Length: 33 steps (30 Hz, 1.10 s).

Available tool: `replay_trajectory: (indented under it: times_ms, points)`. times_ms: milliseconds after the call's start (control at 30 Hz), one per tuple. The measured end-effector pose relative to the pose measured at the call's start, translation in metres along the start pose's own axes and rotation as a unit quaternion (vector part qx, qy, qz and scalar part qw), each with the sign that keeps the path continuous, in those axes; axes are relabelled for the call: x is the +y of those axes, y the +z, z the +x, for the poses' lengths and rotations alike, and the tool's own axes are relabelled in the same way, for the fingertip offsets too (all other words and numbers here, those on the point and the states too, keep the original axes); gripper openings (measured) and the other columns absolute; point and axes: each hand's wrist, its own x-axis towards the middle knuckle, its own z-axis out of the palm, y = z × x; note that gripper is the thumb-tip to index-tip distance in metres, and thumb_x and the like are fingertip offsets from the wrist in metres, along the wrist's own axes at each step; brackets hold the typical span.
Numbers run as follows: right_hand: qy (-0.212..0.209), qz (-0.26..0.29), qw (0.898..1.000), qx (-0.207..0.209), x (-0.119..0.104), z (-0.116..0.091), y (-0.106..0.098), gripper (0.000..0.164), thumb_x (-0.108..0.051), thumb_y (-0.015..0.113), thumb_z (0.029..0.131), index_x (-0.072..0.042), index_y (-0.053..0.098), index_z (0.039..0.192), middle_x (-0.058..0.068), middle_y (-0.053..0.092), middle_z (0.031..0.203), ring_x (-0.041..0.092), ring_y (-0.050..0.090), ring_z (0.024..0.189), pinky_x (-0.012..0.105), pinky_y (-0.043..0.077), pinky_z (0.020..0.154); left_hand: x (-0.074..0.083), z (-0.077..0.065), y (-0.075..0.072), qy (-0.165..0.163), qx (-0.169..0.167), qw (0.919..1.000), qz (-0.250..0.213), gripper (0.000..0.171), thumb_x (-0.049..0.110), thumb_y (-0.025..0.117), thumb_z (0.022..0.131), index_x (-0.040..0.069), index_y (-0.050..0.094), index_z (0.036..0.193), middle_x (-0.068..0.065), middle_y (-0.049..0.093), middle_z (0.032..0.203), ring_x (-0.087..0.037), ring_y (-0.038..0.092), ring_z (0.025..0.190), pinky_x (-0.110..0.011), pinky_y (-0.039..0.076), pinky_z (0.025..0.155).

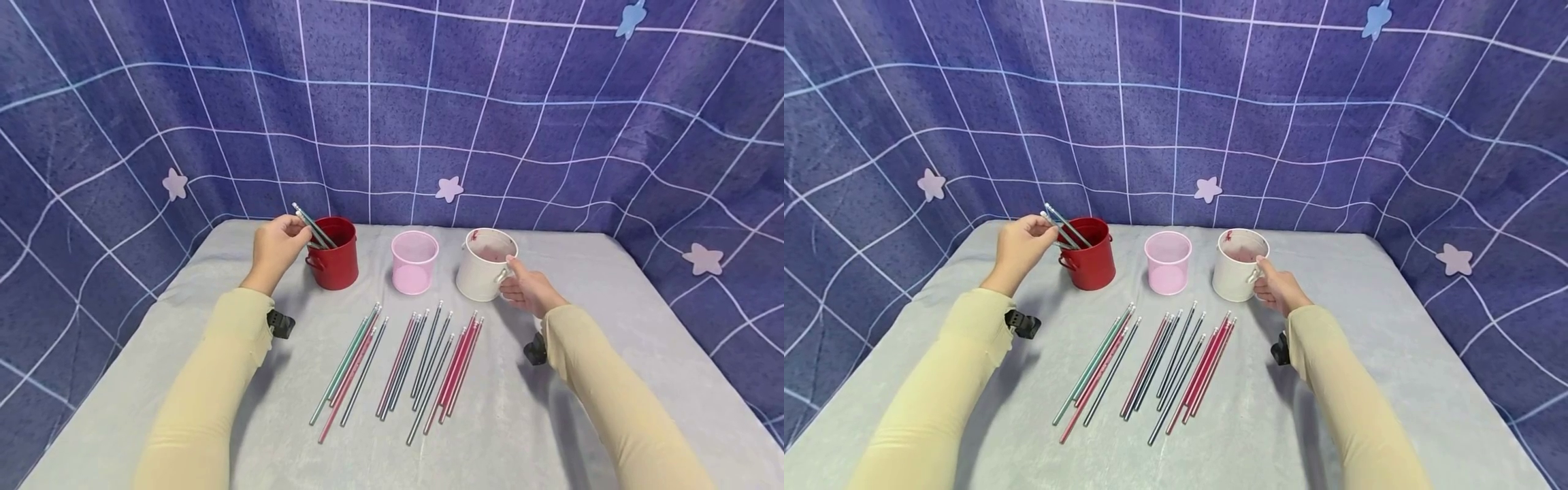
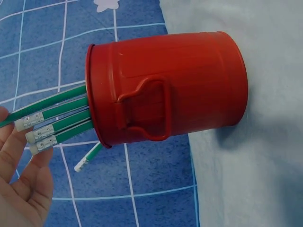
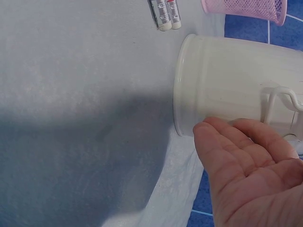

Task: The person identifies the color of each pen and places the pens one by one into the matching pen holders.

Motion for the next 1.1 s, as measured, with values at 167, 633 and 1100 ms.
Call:
replay_trajectory:
  times_ms: [167,633,1100]
  points:
    - [0.001,0.010,1.000,-0.003,0.000,0.002,0.000,0.087,-0.054,0.022,0.099,0.023,0.021,0.138,0.038,0.025,0.143,0.045,0.027,0.135,0.046,0.026,0.110,-0.002,-0.003,0.002,0.003,-0.009,1.0000,0.000,0.020,0.013,0.060,0.084,-0.005,0.067,0.091,-0.021,0.070,0.088,-0.032,0.064,0.081,-0.033,0.044,0.070]
    - [-0.006,0.023,1.000,-0.002,0.001,0.001,0.001,0.087,-0.053,0.024,0.099,0.025,0.021,0.136,0.040,0.025,0.142,0.045,0.027,0.135,0.046,0.026,0.110,-0.005,-0.006,0.009,0.011,-0.032,0.9990,0.031,0.017,0.016,0.060,0.082,0.001,0.067,0.085,-0.016,0.069,0.083,-0.029,0.061,0.076,-0.034,0.042,0.065]
    - [-0.004,0.034,0.999,-0.002,0.000,0.001,0.000,0.086,-0.052,0.022,0.100,0.025,0.019,0.137,0.040,0.023,0.143,0.046,0.026,0.135,0.046,0.026,0.110,-0.013,-0.006,0.013,0.034,-0.030,0.9986,0.026,0.015,0.010,0.059,0.079,-0.003,0.067,0.080,-0.021,0.062,0.120,-0.036,0.053,0.116,-0.046,0.039,0.098]
